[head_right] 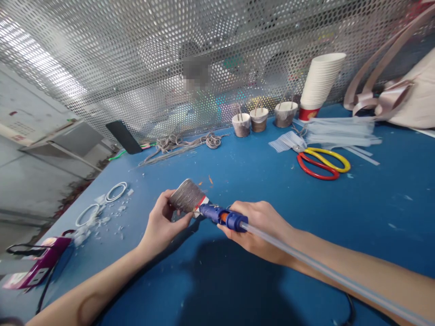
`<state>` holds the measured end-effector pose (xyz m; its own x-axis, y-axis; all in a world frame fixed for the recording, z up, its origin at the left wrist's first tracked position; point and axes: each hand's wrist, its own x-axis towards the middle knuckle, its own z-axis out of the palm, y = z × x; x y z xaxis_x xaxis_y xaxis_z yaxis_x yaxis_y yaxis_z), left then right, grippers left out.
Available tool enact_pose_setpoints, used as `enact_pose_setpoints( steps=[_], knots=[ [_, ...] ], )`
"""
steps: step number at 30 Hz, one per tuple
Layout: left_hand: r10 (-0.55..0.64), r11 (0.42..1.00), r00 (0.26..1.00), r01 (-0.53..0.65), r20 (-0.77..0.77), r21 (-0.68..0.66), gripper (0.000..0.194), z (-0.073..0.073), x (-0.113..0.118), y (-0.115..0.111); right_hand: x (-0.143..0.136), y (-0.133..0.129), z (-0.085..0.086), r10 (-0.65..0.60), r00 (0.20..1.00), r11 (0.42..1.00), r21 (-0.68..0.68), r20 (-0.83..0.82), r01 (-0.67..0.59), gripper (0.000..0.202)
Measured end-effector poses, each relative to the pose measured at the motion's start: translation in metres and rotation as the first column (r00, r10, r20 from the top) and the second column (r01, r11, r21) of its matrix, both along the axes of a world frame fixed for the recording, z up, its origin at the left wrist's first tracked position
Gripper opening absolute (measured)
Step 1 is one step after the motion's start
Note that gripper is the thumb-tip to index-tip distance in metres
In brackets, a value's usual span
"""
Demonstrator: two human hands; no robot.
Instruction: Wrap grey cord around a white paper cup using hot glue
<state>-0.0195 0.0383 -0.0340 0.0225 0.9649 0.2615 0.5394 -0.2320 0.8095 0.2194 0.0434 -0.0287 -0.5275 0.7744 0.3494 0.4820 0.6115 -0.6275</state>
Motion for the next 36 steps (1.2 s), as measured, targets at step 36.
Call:
enact_pose_setpoints(
  steps=[36],
  knots=[
    [0.015, 0.998, 0.999, -0.012, 0.041, -0.064, 0.03, 0.002, 0.0, -0.001, 0.024, 0.097, -0.023, -0.29, 0.942, 0.953, -0.041, 0.169, 0.301, 0.029]
  ],
)
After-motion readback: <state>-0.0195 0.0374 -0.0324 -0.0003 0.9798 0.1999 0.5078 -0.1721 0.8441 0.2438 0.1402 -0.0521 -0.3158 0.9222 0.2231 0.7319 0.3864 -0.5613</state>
